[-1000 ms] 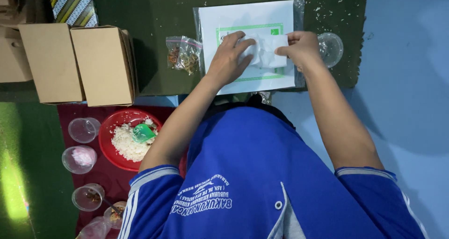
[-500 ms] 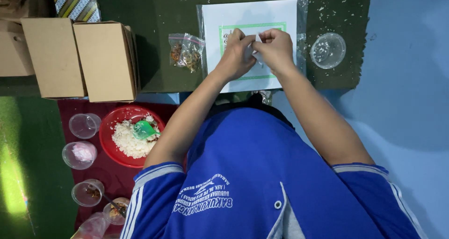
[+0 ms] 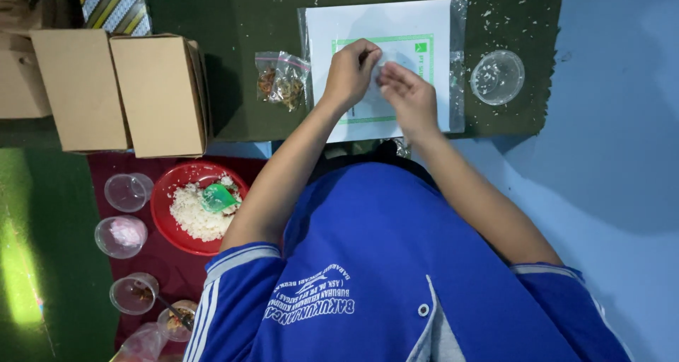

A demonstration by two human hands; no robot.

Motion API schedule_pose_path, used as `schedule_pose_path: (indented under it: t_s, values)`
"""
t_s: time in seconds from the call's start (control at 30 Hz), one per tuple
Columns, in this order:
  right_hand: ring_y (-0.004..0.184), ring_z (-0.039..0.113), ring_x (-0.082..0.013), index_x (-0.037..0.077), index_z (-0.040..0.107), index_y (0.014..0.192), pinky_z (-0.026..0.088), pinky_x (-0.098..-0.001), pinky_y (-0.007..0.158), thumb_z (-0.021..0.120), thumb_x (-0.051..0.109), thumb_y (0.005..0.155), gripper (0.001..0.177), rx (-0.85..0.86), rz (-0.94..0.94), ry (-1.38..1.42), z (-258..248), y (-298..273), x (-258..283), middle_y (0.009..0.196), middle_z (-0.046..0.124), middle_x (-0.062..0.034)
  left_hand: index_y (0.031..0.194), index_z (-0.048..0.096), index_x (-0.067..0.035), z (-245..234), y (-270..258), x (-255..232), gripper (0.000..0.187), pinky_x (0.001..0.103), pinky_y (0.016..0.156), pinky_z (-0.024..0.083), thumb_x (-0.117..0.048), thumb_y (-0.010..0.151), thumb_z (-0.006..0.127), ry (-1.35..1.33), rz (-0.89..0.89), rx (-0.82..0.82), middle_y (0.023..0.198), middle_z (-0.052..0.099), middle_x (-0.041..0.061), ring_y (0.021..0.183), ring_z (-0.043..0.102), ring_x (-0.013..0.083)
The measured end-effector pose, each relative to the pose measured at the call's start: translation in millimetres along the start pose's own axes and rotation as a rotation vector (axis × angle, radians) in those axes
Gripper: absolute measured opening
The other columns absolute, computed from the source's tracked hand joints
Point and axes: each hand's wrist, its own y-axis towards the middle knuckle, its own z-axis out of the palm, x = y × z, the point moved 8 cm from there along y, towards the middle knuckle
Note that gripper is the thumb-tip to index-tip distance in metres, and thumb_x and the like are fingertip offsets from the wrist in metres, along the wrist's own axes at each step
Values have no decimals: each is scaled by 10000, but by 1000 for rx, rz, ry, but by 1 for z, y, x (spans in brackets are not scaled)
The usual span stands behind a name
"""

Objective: The person prepares food boxes by scooping various side dishes into containers, placing small bags of garnishes, adding a scoop of rice, and folding the box lids closed.

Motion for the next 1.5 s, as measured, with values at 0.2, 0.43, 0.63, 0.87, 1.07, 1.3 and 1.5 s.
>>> schedule_pose_path:
  t_s: [0.2, 0.43, 0.63, 0.87, 1.07, 1.3, 1.5]
  values:
    - [1214, 580, -352, 29, 582, 1439, 567, -425, 1011, 845, 45, 933, 570, -18, -775, -566, -11, -31, -15, 1322, 550, -175, 927, 666, -97, 1, 6, 12, 134, 355, 700, 476, -167, 991, 572, 39, 41, 13, 849, 728, 56, 779, 648, 206]
    - [1232, 554, -313, -84, 707, 1238, 521, -423, 1089, 526, -47, 1029, 279, -60, -1186, -1096, 20, -58, 23, 1297, 600, -144, 1125, 583, -157, -12, -4, -8, 229, 342, 733, 413, -31, 945, 650, 79, 187, -61, 806, 440, 14, 749, 491, 202]
    - [1221, 608, -457, -72, 694, 1142, 556, -498, 1014, 527, 23, 1056, 211, -105, -1262, -966, 9, -46, -14, 1248, 640, -259, 1209, 731, -193, 8, -71, -57, 223, 385, 1112, 444, -117, 1014, 655, 1123, 1090, 288, 1324, 645, 70, 1329, 542, 263]
    - [1340, 489, -468, 6, 542, 1444, 546, -545, 1028, 779, -72, 890, 608, 38, -821, -712, -19, -12, -14, 1475, 429, -212, 1441, 541, -57, 8, -65, -38, 515, 439, 1100, 484, -328, 1015, 646, 1117, 988, 498, 1440, 506, 198, 1403, 461, 361]
    - [1317, 494, -429, 25, 528, 1502, 473, -488, 1131, 682, -207, 596, 948, 217, -890, -755, -16, 20, -1, 1558, 393, -211, 1232, 621, -68, 12, -54, -45, 399, 339, 1016, 535, -303, 945, 766, 1091, 1133, 231, 1179, 607, 123, 1249, 563, 299]
    - [1276, 546, -398, 46, 641, 1397, 391, -514, 1107, 783, 27, 839, 577, 316, -962, -636, -12, 81, 6, 1378, 639, -144, 1221, 692, -51, -18, 11, -21, 438, 443, 800, 632, -130, 814, 832, 264, 539, 232, 1062, 703, 175, 989, 708, 381]
    - [1068, 575, -120, 56, 635, 1205, 530, -393, 964, 688, 178, 1071, 190, 477, -360, -61, 2, 66, 37, 1128, 685, -25, 1216, 711, -103, -38, 22, 8, 384, 352, 657, 652, -379, 953, 755, -223, -24, 112, 889, 774, 124, 802, 762, 203]
